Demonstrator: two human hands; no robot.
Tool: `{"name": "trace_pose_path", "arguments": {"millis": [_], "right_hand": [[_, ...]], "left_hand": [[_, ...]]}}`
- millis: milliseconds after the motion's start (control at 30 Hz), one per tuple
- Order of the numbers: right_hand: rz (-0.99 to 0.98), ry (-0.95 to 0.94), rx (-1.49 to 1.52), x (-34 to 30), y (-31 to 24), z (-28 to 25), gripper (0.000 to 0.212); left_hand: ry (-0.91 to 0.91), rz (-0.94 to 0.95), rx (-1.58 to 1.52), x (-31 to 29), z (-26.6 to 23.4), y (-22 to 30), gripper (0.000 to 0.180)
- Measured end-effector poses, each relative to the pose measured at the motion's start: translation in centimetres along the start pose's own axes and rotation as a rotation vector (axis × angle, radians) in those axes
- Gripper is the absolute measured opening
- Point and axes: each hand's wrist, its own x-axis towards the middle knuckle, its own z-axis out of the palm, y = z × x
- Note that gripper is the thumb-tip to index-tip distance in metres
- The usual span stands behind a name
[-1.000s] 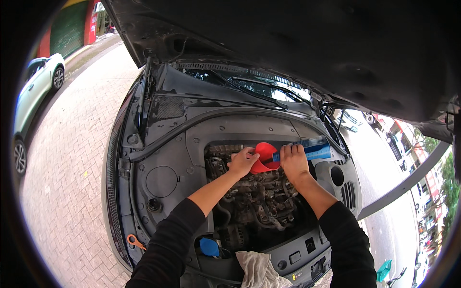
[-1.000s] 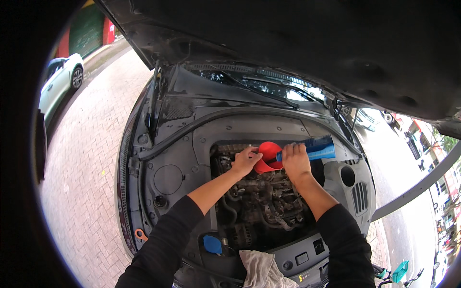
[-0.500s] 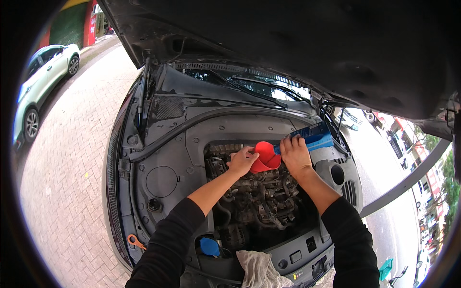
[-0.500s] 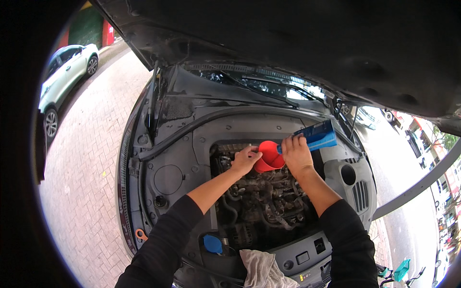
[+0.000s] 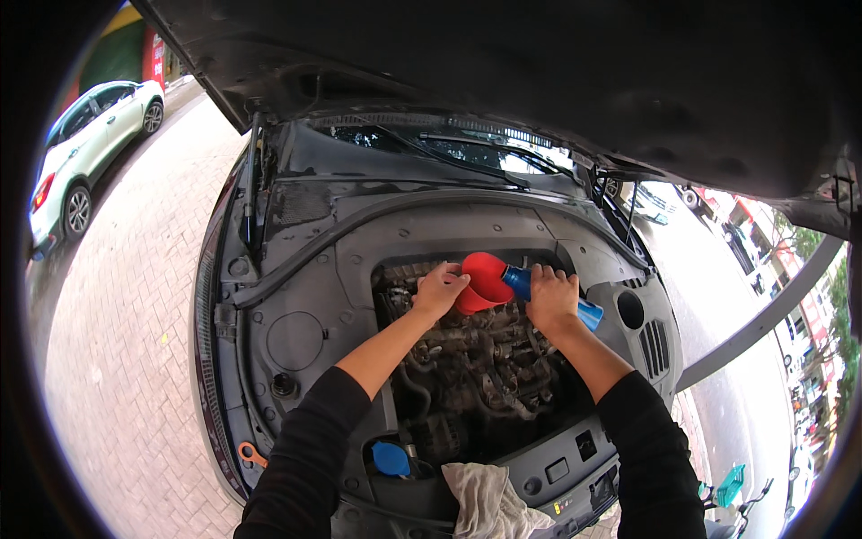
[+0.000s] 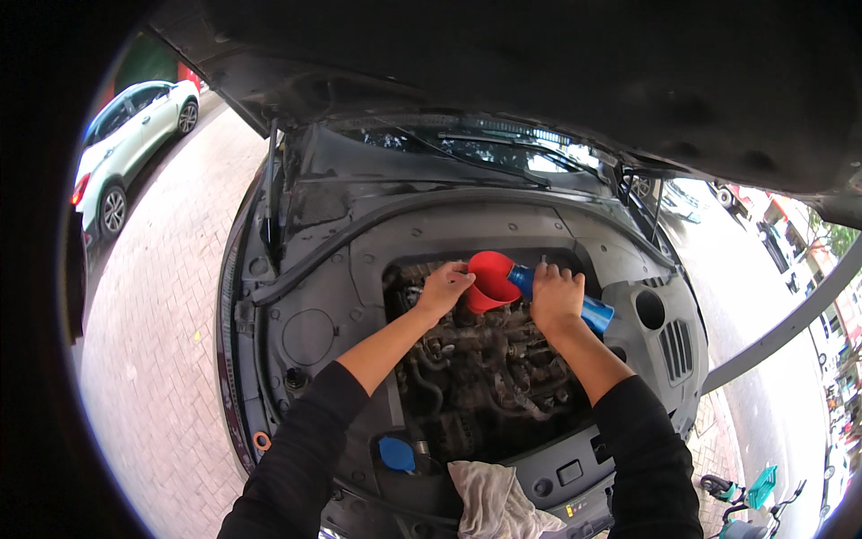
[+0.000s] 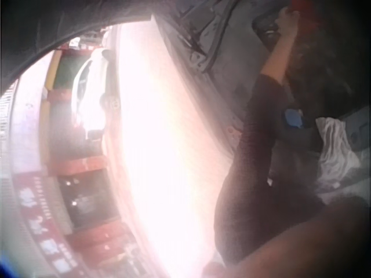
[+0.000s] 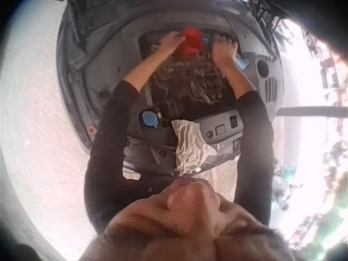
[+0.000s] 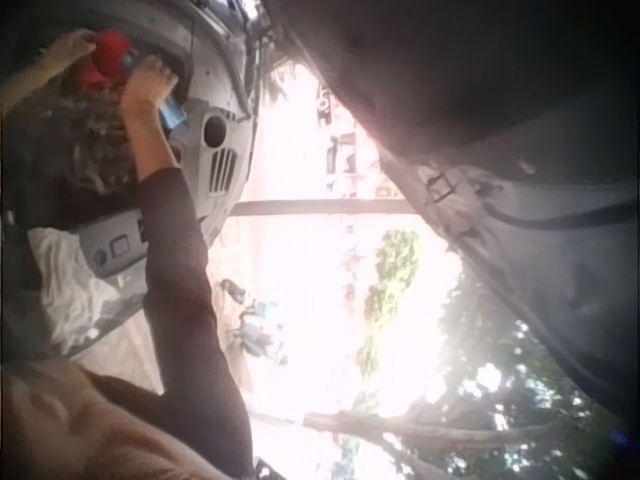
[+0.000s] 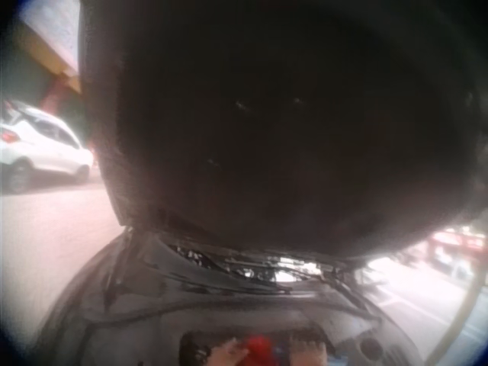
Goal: The person opens the car hood, removes the engine cover, and retrieves a funnel and oil bottle from a nearby shop. They pour engine oil into the engine using the funnel, then check the oil level with the dipstick.
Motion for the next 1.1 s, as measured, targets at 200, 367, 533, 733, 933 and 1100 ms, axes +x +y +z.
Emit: {"name": "trace_pose_path", "arguments": {"millis": [200, 367, 533, 733, 933, 1100], "right_hand": [[-0.021, 0.112, 0.035, -0.6, 0.8, 0.3, 0.047], [-0.148, 0.273, -0.152, -0.1, 1.7, -0.1, 0.041], [-0.369, 0.500, -0.272, 1.4, 2.2, -1.4, 0.041], [-0.471, 0.547, -0.350, 2.9, 1.4, -2.5, 0.044], [-0.511, 0.599, -0.359, 3.8, 1.4, -3.3, 0.042], [-0.543, 0.629, -0.380, 4.2, 1.6, -4.2, 0.043]], "left_hand": [[-0.028, -0.021, -0.177, 0.3, 0.2, -1.4, 0.053], [-0.019, 0.003, -0.227, -0.1, 0.3, -1.3, 0.054], [-0.029, -0.061, -0.298, -0.5, 0.0, -0.9, 0.042], [-0.027, -0.036, -0.295, 0.0, 0.0, -2.0, 0.052], [-0.023, 0.000, -0.283, 0.3, -0.3, -3.2, 0.067], [-0.049, -0.053, -0.317, 0.1, -0.4, -3.2, 0.069]]}}
